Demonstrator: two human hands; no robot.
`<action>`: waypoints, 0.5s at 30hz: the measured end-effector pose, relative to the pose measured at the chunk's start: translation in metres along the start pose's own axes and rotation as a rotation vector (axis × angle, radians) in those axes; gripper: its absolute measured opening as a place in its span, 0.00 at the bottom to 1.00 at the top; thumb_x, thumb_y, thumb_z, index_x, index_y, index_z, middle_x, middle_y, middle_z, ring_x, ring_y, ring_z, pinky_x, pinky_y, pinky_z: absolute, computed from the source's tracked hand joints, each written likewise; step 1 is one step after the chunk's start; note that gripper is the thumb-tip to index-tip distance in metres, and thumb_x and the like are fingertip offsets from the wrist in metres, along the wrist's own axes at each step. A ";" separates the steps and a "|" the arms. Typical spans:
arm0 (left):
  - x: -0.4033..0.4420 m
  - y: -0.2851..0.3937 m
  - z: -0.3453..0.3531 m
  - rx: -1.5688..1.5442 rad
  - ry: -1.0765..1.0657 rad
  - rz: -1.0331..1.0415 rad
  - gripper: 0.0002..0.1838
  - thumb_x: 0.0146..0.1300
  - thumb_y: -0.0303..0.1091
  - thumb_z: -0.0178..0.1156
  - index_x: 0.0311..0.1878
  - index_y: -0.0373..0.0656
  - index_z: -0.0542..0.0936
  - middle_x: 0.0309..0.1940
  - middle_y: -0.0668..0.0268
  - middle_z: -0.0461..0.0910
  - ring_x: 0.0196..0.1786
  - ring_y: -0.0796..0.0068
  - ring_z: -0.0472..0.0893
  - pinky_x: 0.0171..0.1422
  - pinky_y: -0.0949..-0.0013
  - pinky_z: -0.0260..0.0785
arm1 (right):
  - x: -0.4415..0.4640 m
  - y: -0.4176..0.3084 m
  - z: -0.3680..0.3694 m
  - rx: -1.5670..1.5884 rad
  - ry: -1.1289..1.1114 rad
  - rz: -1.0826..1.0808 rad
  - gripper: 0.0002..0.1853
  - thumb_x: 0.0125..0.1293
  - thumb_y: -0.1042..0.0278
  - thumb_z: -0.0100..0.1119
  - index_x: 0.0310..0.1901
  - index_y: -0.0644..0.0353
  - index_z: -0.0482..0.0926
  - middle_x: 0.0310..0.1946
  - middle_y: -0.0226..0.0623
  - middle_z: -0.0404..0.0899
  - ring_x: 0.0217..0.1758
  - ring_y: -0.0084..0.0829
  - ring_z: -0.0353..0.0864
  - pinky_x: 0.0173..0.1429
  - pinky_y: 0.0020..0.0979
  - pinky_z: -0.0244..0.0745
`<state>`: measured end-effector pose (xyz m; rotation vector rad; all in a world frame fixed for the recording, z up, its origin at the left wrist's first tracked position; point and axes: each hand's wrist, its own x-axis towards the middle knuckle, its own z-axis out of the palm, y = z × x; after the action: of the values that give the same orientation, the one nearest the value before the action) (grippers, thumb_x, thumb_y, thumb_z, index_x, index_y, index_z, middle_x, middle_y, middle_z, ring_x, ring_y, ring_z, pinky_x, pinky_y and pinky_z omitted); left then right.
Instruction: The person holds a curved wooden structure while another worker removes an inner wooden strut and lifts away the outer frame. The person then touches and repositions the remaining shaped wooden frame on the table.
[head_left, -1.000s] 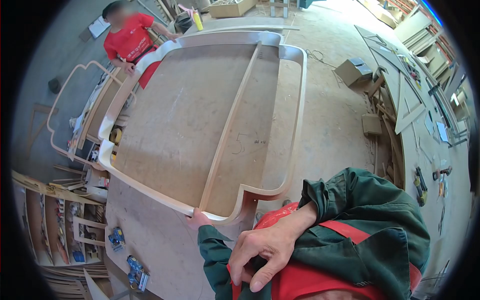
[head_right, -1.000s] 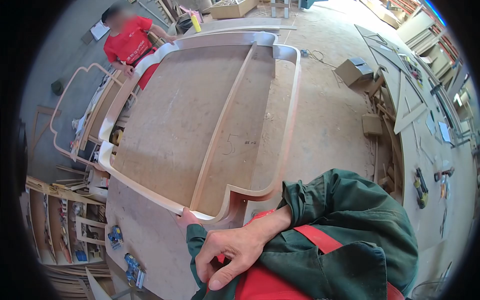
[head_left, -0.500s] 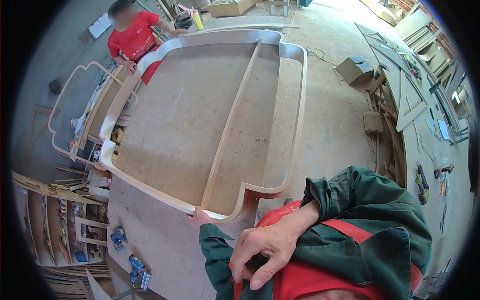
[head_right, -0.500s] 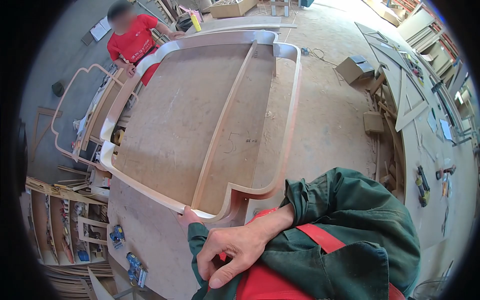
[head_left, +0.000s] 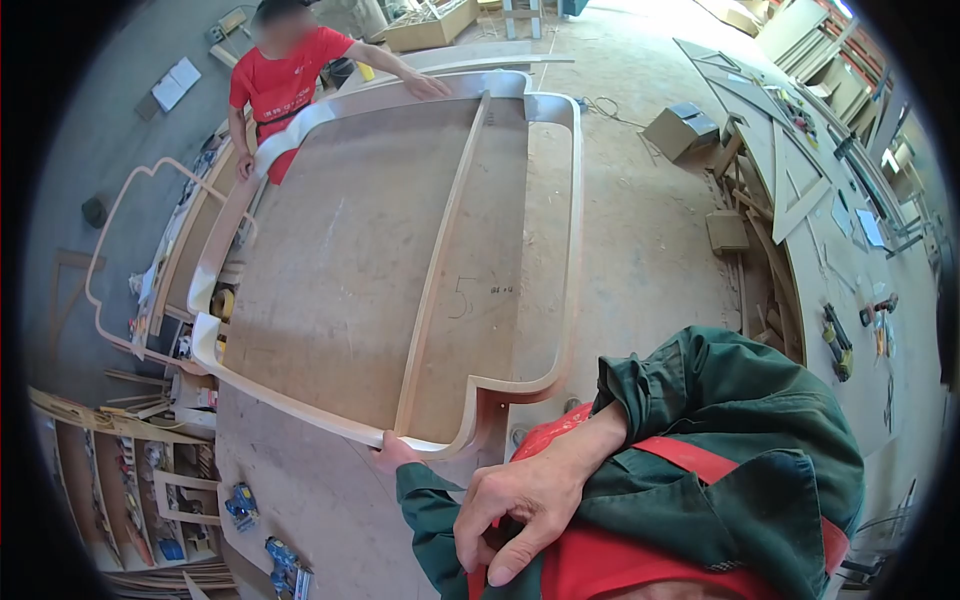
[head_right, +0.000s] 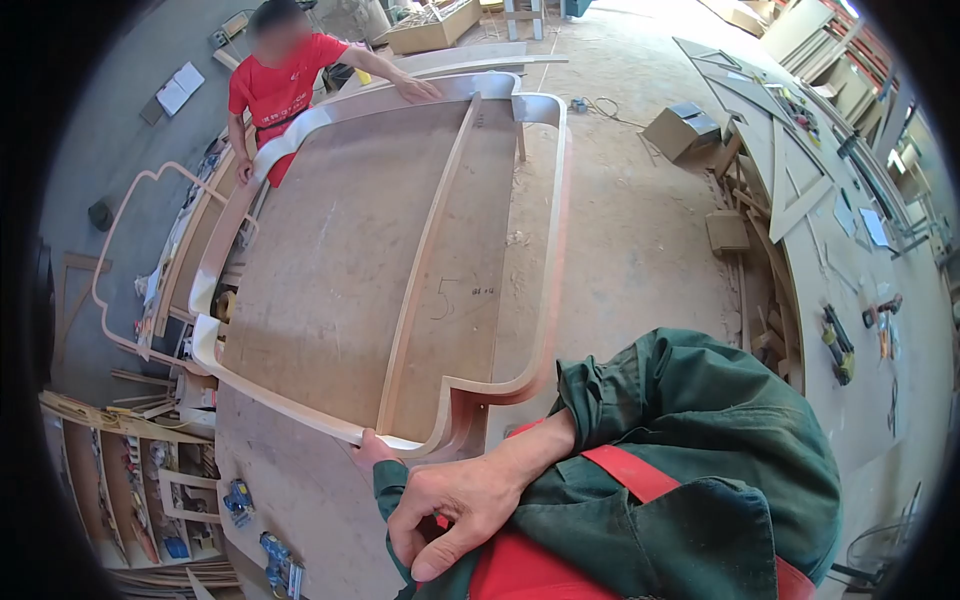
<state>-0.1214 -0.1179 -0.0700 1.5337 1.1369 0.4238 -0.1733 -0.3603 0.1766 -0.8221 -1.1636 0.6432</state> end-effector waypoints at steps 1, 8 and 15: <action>0.001 -0.001 0.000 -0.003 -0.001 0.011 0.30 0.53 0.29 0.58 0.61 0.28 0.71 0.53 0.46 0.78 0.50 0.50 0.80 0.54 0.56 0.75 | 0.000 -0.001 0.000 0.001 0.000 0.023 0.15 0.68 0.61 0.61 0.40 0.70 0.79 0.28 0.39 0.80 0.31 0.33 0.79 0.36 0.32 0.73; -0.002 0.003 0.000 0.023 0.013 0.002 0.29 0.53 0.29 0.58 0.61 0.29 0.72 0.53 0.47 0.78 0.50 0.50 0.80 0.53 0.56 0.75 | -0.003 -0.006 0.002 -0.002 0.004 0.087 0.15 0.69 0.59 0.61 0.38 0.67 0.80 0.29 0.36 0.82 0.32 0.27 0.80 0.37 0.29 0.73; -0.009 0.008 0.000 0.014 0.015 0.000 0.30 0.53 0.29 0.58 0.61 0.30 0.72 0.53 0.47 0.78 0.50 0.51 0.80 0.54 0.55 0.75 | -0.004 -0.003 0.002 0.003 0.005 0.087 0.15 0.69 0.60 0.61 0.38 0.68 0.80 0.28 0.36 0.83 0.31 0.27 0.81 0.35 0.29 0.73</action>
<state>-0.1222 -0.1246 -0.0603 1.5449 1.1543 0.4290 -0.1766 -0.3645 0.1773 -0.8750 -1.1269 0.7140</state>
